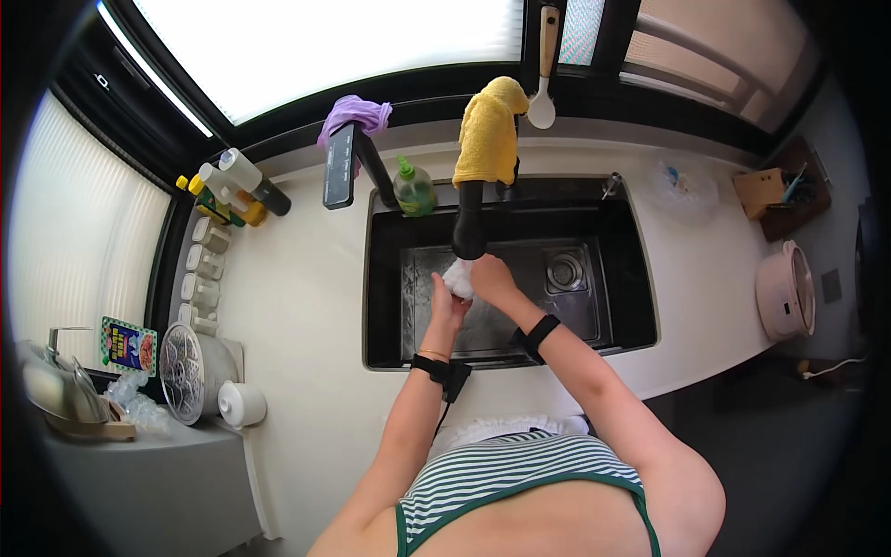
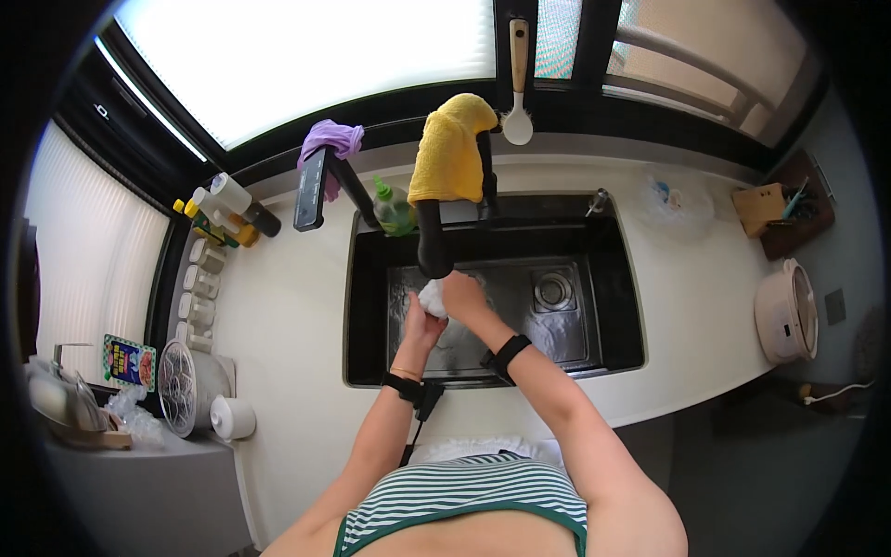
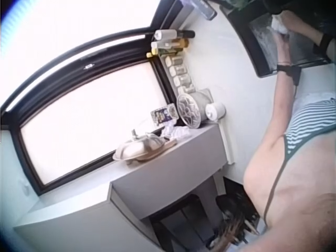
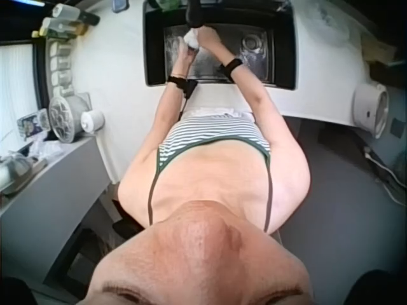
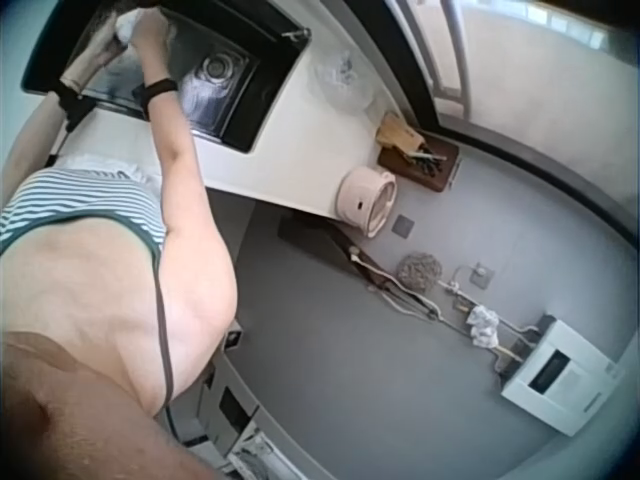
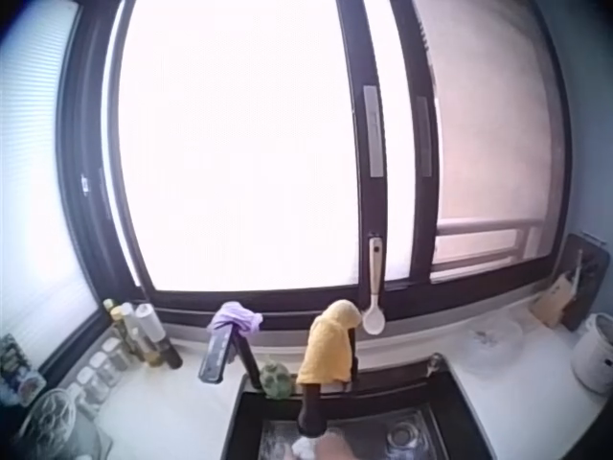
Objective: Cleaning and wiping the exterior and interior surfaces of a toilet seat and lid with a wet wipe.
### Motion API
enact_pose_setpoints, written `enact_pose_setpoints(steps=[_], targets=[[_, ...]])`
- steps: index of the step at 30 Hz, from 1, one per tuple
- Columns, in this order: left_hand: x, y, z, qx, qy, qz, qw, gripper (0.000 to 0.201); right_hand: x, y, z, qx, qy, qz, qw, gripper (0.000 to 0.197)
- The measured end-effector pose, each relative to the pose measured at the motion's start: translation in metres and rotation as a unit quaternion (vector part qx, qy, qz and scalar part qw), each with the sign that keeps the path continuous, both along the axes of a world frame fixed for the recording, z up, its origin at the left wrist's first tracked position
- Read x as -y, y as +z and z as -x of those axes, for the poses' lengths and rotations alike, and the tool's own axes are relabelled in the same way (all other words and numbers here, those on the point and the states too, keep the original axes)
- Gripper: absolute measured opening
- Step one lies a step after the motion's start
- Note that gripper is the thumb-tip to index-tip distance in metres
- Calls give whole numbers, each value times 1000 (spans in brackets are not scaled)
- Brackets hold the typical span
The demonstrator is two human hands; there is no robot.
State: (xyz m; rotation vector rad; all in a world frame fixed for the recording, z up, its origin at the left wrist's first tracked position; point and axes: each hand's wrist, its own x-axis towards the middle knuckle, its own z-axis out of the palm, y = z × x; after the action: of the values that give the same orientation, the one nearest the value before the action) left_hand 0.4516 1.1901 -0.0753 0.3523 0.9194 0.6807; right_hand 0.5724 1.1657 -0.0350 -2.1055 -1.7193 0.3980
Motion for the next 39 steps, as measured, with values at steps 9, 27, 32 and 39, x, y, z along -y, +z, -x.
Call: enact_pose_setpoints(steps=[9, 27, 32, 39], targets=[[-7, -40, -9, -93, -162, -540, 820, 46, -8, 2, 44, 105, 45, -229, 967, 32], [-13, 37, -3, 318, -166, 75, 931, 40, 6, 16, -38, -159, 92, -53, 982, 36], [-12, 36, -23, 157, -168, 55, 972, 36, 39, 65, -47, -76, -19, -49, 996, 46], [-10, 56, -56, -89, -191, -28, 977, 38, 62, 50, -73, -156, -98, -56, 981, 39]])
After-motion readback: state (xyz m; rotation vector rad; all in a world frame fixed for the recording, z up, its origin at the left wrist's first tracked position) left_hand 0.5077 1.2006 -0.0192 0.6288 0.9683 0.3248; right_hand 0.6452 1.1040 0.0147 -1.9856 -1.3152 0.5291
